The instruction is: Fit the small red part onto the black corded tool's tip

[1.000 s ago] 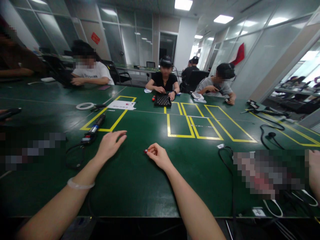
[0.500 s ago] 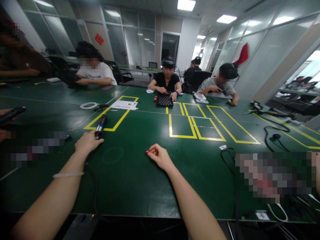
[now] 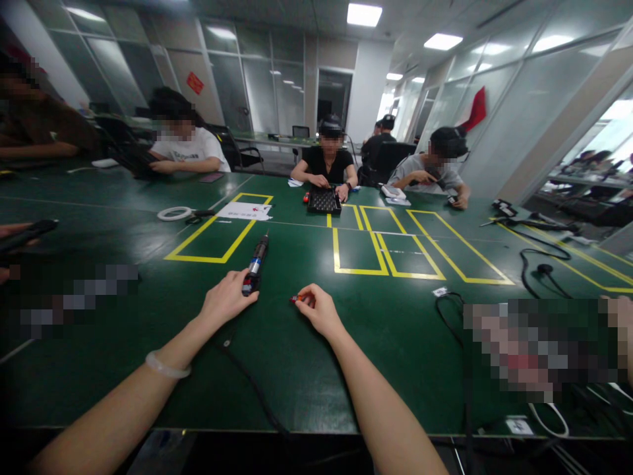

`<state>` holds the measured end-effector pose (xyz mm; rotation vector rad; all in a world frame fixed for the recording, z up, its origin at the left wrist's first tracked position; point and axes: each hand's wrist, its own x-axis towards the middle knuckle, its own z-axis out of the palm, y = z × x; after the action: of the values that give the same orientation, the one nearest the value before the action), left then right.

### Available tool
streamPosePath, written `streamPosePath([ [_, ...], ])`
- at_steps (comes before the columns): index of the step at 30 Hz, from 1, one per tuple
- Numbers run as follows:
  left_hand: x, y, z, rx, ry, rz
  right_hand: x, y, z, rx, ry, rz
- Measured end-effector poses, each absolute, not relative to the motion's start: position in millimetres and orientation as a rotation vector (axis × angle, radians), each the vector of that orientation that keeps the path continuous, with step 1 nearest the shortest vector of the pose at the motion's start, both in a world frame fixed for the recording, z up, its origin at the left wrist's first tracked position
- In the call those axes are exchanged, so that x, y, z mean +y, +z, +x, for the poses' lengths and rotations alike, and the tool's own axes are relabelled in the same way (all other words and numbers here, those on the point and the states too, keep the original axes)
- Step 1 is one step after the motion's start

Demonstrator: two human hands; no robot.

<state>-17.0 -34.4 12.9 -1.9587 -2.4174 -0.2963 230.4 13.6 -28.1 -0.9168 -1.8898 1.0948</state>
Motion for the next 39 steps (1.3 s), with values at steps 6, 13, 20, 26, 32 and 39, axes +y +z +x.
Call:
streamPosePath([
  [6,-43.8,7.1,30.0,-2.174,-0.431,-2.181,17.0,-31.4,229.3,-1.865,1.158,-0.843],
  [13,-51.7,-1.7,53.1,-2.019,-0.563,-2.344,15.7,-33.9,229.8,-1.968,1.029,-0.843],
  [20,-51.8,-4.1,55.9,-1.992,-0.586,-2.369,7.7,-24.3,227.1,-2.114,0.808,-0.880],
  [26,-53.2,-4.3,56.5,-1.972,-0.550,-2.361,5.5,-19.7,228.3,-2.171,0.750,-0.812],
  [32,-53.9,-1.4,62.6,-1.989,-0.450,-2.274,2.8,-11.8,227.8,-2.177,0.734,-0.858],
  [39,-48.1,3.3,70.1,-2.037,-0.392,-2.195,5.4,-10.5,234.6,-2.017,0.937,-0.901],
])
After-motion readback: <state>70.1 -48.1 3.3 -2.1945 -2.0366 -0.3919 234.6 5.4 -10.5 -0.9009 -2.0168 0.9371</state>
